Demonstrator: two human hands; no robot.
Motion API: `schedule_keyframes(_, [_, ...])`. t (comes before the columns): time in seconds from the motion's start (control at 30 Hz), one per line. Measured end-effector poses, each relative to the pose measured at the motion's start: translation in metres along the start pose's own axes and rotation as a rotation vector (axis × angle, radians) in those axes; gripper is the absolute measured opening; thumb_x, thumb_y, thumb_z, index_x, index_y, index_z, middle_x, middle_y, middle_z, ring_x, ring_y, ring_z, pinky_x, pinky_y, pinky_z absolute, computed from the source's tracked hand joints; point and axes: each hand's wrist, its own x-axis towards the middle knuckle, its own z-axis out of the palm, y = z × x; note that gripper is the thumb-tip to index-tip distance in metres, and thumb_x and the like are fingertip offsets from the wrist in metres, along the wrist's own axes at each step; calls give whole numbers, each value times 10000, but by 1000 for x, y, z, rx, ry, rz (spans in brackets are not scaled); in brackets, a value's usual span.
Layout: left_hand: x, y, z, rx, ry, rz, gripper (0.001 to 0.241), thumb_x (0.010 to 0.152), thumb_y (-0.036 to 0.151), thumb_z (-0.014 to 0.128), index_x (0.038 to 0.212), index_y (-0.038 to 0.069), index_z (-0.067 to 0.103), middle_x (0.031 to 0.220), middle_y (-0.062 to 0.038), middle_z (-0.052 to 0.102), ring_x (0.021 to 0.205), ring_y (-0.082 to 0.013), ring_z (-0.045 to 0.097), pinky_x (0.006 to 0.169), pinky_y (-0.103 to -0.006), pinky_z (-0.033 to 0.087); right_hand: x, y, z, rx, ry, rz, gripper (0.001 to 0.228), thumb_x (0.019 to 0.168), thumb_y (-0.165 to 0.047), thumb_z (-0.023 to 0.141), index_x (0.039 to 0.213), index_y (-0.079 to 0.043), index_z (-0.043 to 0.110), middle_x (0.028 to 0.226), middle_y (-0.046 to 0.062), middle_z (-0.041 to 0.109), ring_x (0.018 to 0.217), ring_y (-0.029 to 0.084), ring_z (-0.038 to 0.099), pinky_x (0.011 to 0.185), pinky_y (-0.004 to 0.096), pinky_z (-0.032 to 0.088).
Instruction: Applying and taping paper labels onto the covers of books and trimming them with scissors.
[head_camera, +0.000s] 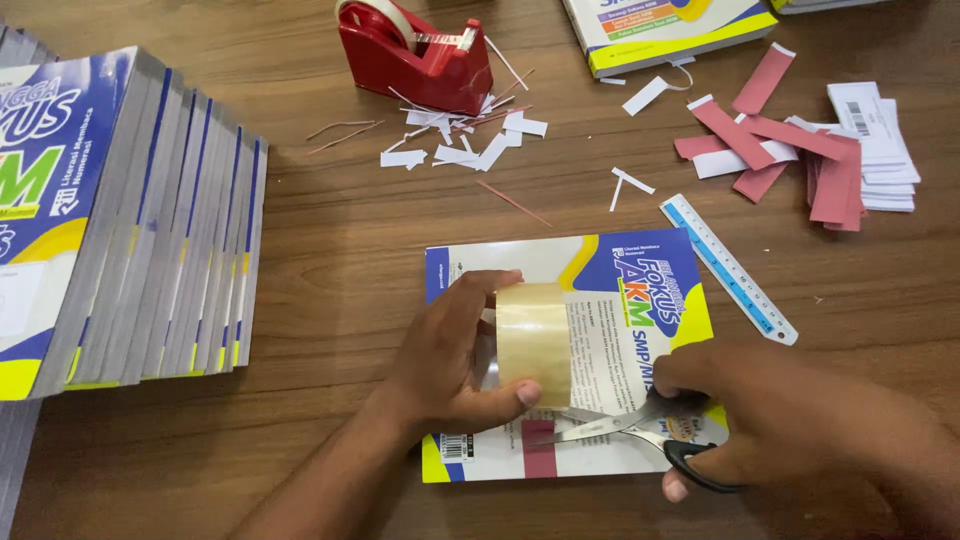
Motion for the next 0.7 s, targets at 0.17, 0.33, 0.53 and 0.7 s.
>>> schedule_keyframes(0.17, [0,0,-1,25,1,-12,769,750,344,765,1362,11,439,1168,-147,620,851,-238,679,731,-348,595,18,10,9,56,73,-159,637,522,-698,1037,990,-388,735,1056,-273,829,931,33,768,831,256,622])
schedule_keyframes(0.33, [0,2,-2,25,10,-34,791,720,356,787,1348,8,455,1171,-137,631,845,-232,686,727,-336,593,15,1,1,76,67,-128,572,503,-649,1062,899,-368,759,919,-241,857,830,13,782,765,210,635])
schedule_keyframes(0.53, [0,-1,1,35,33,4,789,731,384,763,1345,-10,463,1159,-141,616,861,-234,667,731,-336,597,15,-3,-3,31,46,-127,604,512,-701,1051,946,-390,768,968,-235,831,911,17,763,813,240,624])
schedule_keyframes(0.7, [0,-1,0,26,19,-1,787,741,392,757,1347,-4,448,1153,-141,604,853,-233,665,717,-340,599,21,-1,-3,25,47,-166,547,545,-656,1028,911,-365,742,935,-226,838,858,34,765,785,245,612])
